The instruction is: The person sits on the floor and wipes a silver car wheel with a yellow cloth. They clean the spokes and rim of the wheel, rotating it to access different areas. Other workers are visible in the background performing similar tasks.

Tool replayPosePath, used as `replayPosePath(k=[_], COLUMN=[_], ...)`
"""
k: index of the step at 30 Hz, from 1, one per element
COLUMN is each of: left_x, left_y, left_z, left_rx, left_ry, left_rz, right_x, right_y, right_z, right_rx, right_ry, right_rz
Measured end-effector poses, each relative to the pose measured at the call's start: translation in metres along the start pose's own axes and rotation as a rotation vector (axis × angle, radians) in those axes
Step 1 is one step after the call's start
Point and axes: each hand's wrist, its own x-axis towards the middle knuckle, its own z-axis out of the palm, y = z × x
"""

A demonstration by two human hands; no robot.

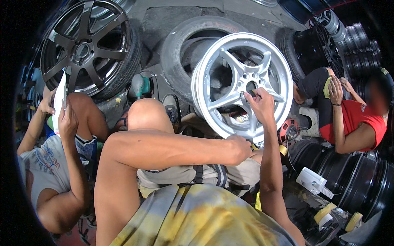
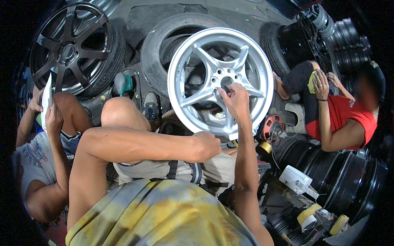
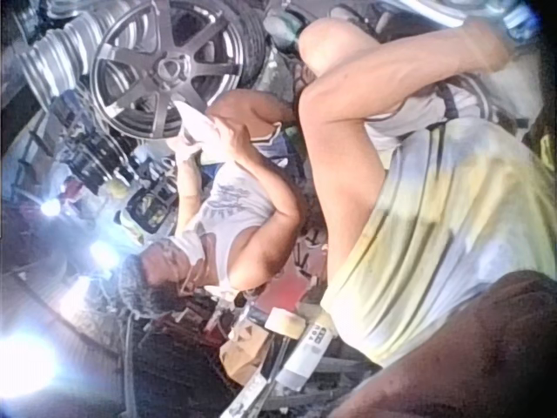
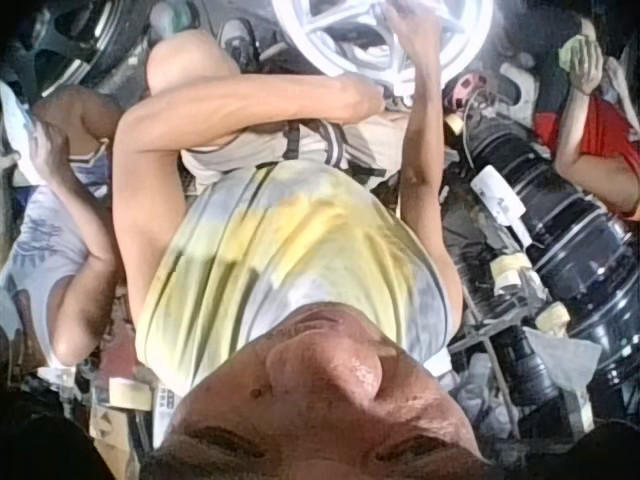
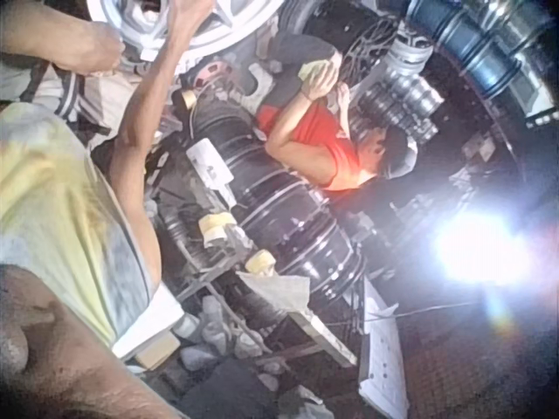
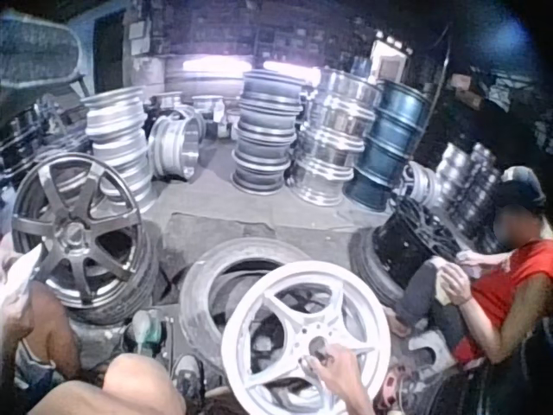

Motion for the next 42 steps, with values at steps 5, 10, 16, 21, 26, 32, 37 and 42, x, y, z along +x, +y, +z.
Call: replayPosePath(k=[5, 10, 16, 21, 26, 32, 37, 42], left_x=[0.007, 0.002, 0.008, 0.065, 0.097, 0.097, 0.078, 0.030], left_y=[-0.001, -0.023, -0.105, -0.109, -0.069, -0.038, -0.070, -0.070], left_z=[0.006, -0.028, -0.095, -0.011, 0.014, -0.009, -0.010, -0.042], left_rx=[-0.003, -0.080, -0.116, 0.724, 0.700, 0.351, -0.047, -0.289], left_ry=[0.058, 0.162, 0.851, 0.562, 0.668, 0.532, 0.718, 0.510], left_rz=[0.004, -0.080, -0.274, -0.513, -0.704, -0.419, -0.138, 0.061], right_x=[0.001, -0.013, -0.057, -0.076, -0.092, -0.096, -0.094, -0.089], right_y=[0.002, 0.032, 0.052, 0.055, 0.068, 0.053, 0.064, 0.047], right_z=[0.003, -0.018, -0.040, -0.033, -0.026, -0.016, -0.003, -0.007], right_rx=[0.148, 0.512, 0.424, 0.386, 0.295, 0.566, 0.580, 0.617], right_ry=[0.090, 0.175, 0.318, 0.383, 0.438, 0.443, 0.425, 0.492], right_rz=[0.035, 0.183, 0.170, 0.135, 0.125, 0.205, 0.171, 0.244])
